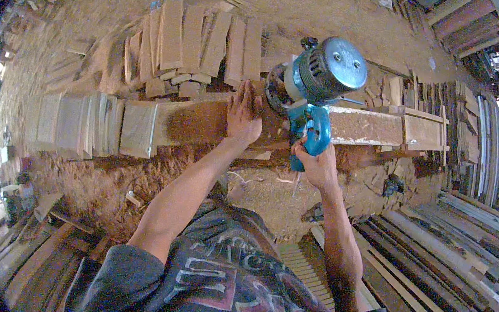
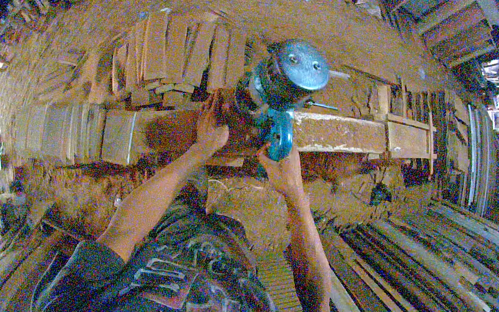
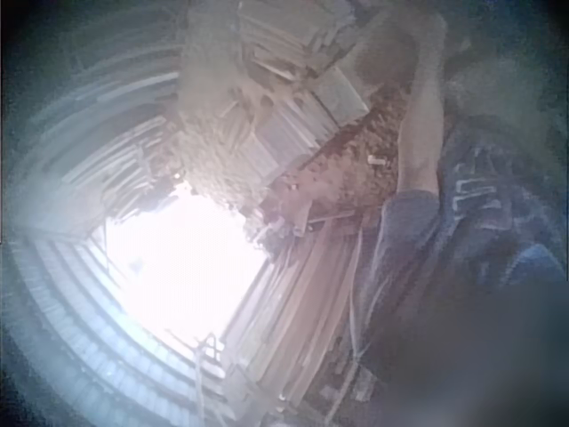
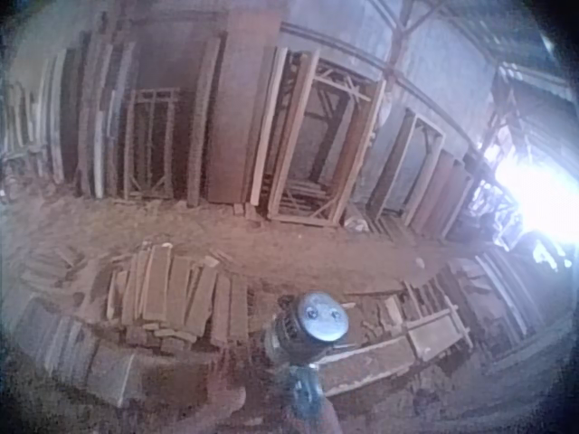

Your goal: The person uses a handheld electric wood planer to smooth the surface of a wooden plank. They hold the plank with one hand and guide the planer along its length with the other, repeatedly moving the tool back and forth to remove material.

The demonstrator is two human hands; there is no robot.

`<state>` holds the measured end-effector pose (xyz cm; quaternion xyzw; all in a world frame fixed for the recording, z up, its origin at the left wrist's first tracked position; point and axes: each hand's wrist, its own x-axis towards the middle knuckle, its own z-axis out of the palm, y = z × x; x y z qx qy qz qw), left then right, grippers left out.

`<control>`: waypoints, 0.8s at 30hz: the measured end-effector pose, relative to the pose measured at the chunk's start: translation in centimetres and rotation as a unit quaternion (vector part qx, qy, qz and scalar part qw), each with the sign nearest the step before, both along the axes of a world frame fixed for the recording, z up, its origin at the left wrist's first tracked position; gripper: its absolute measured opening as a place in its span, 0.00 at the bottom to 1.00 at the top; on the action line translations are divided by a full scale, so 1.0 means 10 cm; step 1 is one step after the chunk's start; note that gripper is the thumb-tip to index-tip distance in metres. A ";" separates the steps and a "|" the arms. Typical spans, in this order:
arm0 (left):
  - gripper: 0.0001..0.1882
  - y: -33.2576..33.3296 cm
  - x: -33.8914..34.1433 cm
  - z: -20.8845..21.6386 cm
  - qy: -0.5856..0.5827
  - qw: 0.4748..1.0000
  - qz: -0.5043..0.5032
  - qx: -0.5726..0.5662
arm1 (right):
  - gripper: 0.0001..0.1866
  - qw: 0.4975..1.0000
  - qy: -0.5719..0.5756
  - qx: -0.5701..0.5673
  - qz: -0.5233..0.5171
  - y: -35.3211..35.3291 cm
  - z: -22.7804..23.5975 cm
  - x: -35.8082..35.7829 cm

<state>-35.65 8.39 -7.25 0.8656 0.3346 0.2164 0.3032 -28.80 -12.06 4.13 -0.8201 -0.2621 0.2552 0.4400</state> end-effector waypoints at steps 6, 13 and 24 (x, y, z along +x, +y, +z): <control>0.31 -0.03 -0.07 0.12 0.015 0.998 -0.008 -0.052 | 0.08 0.985 0.062 0.158 -0.041 0.17 -0.14 0.02; 0.31 0.01 -0.01 0.23 0.019 0.999 0.030 -0.015 | 0.06 0.926 0.138 0.311 -0.164 0.47 -0.03 -0.10; 0.45 -0.29 0.11 0.89 0.156 0.985 0.044 0.055 | 0.05 0.858 0.165 0.265 -0.409 -0.84 0.44 -0.67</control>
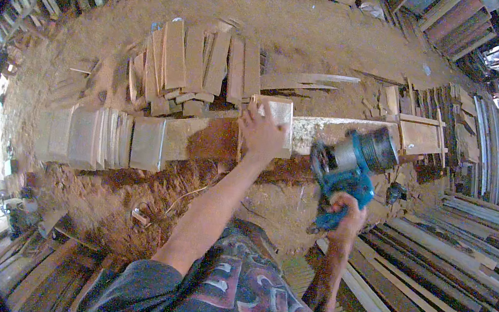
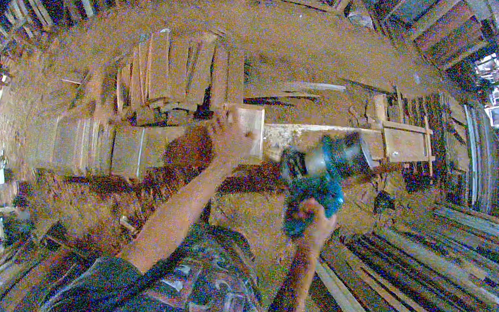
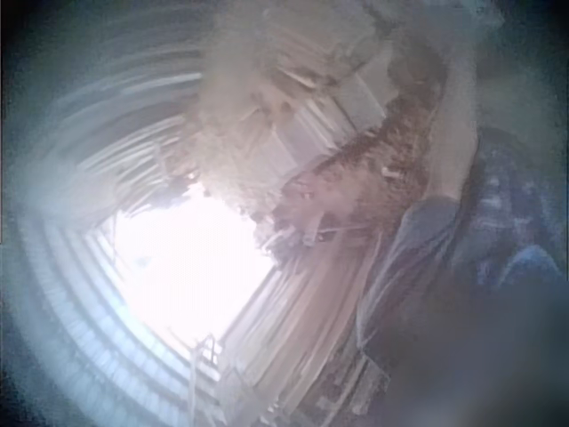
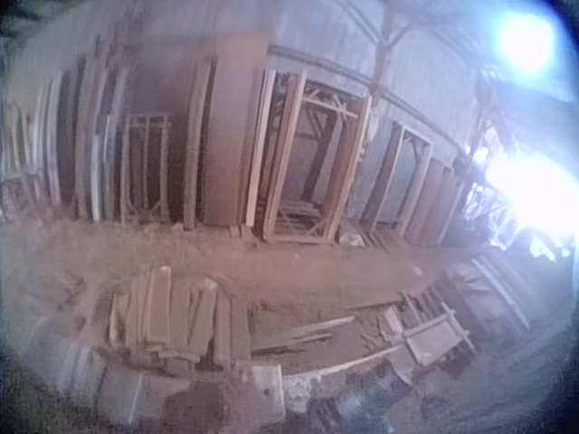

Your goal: The person uses a handheld electric wood planer to smooth the surface of a wooden plank. They hold the plank with one hand and guide the planer along its length with the other, repeatedly moving the tool back and forth to remove material.

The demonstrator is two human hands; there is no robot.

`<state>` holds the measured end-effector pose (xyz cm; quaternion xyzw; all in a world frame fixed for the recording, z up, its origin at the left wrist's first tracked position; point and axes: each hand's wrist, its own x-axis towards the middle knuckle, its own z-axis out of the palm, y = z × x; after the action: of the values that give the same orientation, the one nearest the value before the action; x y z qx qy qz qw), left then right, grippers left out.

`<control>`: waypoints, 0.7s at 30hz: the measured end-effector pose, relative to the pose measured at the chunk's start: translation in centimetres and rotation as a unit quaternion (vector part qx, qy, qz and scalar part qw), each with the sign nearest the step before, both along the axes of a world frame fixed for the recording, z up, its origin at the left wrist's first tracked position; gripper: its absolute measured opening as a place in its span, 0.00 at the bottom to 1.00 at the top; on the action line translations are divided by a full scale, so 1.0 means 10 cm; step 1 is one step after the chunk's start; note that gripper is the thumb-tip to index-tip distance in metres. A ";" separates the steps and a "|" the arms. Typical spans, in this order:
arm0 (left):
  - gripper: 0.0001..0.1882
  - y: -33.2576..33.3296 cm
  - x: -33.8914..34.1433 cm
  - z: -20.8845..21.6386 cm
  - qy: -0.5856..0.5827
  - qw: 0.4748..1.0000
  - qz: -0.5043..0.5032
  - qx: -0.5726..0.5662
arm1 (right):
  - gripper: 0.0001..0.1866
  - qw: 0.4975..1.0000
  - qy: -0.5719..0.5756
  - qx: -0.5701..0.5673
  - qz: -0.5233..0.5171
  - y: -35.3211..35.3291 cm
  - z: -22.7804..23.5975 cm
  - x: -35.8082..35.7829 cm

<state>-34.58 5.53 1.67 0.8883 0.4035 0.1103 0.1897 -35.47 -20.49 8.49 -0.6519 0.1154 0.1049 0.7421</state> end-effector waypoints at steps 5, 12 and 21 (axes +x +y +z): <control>0.54 -0.23 0.02 0.22 0.011 0.998 -0.056 -0.021 | 0.09 0.994 0.089 -0.018 -0.059 -1.13 -0.45 -0.23; 0.57 0.54 -0.79 0.02 -0.089 0.989 -0.004 -0.122 | 0.09 0.974 0.120 -0.188 -0.038 -1.80 -0.87 -0.65; 0.55 1.79 -2.54 -0.95 0.038 0.988 0.134 0.062 | 0.08 0.957 0.127 -0.260 -0.023 -1.76 -0.69 -0.87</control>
<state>-60.02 23.39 -7.82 0.8395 0.5185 0.1260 0.1026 -44.15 -38.05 1.61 -0.8007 0.2466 0.1362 0.5287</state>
